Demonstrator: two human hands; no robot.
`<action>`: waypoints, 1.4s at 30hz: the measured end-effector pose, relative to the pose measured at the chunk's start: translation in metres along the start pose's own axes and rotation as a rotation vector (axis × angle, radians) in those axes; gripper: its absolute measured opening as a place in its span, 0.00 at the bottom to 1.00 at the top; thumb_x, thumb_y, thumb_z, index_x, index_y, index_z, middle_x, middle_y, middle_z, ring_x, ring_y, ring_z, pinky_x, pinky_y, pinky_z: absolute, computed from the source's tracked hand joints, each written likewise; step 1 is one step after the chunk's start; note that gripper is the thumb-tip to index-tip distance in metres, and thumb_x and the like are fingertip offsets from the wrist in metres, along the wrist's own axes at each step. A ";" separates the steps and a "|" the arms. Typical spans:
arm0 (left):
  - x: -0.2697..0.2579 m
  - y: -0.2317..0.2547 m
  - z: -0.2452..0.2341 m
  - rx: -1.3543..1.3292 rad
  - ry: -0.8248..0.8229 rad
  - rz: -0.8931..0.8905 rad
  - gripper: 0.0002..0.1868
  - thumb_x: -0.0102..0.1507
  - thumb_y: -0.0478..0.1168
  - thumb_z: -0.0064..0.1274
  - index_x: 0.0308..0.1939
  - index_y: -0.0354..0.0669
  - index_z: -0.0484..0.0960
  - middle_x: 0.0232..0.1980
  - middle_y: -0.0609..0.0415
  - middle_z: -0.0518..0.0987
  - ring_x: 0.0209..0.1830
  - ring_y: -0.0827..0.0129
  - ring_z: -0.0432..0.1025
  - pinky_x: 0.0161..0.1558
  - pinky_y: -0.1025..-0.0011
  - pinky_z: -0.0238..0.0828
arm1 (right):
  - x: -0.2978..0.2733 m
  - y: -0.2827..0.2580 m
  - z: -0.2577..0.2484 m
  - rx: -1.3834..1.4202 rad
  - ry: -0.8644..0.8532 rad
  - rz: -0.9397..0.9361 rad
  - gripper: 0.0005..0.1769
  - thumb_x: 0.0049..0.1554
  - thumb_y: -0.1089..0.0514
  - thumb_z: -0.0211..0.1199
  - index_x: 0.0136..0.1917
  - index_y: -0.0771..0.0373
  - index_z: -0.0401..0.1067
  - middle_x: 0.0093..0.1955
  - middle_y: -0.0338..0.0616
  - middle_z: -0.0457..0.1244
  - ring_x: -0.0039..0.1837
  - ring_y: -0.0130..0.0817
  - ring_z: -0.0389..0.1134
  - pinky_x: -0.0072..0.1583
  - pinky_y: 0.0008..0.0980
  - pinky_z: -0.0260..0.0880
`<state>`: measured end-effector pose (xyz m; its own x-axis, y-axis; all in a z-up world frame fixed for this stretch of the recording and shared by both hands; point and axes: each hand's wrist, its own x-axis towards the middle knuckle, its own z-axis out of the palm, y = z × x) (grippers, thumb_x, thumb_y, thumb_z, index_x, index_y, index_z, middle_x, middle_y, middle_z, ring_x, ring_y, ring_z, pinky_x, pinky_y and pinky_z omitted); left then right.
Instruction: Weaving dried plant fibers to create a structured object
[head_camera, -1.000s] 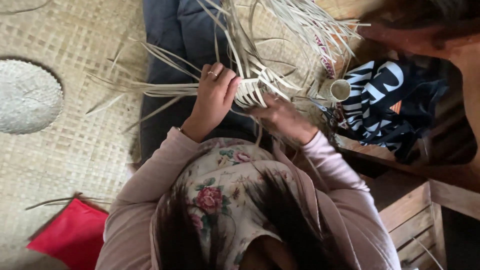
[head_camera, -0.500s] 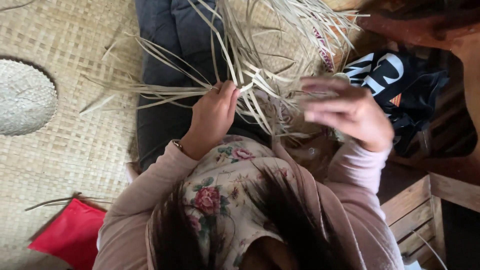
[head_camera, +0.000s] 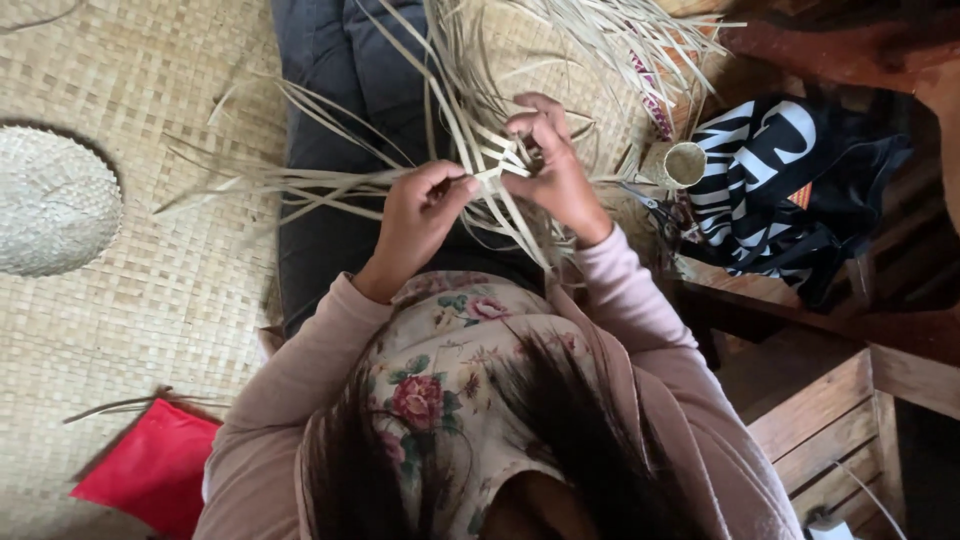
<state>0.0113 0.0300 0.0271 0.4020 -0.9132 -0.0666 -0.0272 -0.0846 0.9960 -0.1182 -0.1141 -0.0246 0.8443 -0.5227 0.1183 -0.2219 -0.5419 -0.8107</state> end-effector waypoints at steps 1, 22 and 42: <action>0.001 0.008 0.000 0.049 0.020 0.088 0.05 0.56 0.33 0.47 0.30 0.33 0.74 0.22 0.59 0.68 0.18 0.79 0.55 0.22 0.82 0.50 | 0.002 -0.004 0.004 0.062 0.065 -0.039 0.26 0.38 0.69 0.68 0.47 0.59 0.60 0.60 0.45 0.50 0.61 0.42 0.51 0.61 0.39 0.57; 0.020 -0.038 -0.003 0.202 0.000 0.059 0.06 0.56 0.36 0.47 0.26 0.40 0.77 0.19 0.53 0.70 0.19 0.71 0.66 0.22 0.73 0.62 | -0.019 -0.007 0.014 -0.230 0.182 -0.487 0.14 0.48 0.61 0.64 0.49 0.65 0.71 0.46 0.49 0.62 0.45 0.45 0.63 0.49 0.37 0.63; 0.015 0.000 -0.009 0.515 -0.176 0.225 0.05 0.57 0.30 0.41 0.28 0.38 0.72 0.18 0.45 0.67 0.19 0.51 0.65 0.23 0.63 0.60 | 0.016 -0.079 -0.026 0.170 -0.067 -0.044 0.04 0.49 0.70 0.60 0.39 0.75 0.68 0.34 0.57 0.61 0.37 0.47 0.64 0.40 0.38 0.63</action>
<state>0.0258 0.0198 0.0271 0.1777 -0.9799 0.0908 -0.5528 -0.0231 0.8330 -0.0999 -0.0963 0.0561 0.8833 -0.4526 0.1223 -0.1030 -0.4417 -0.8912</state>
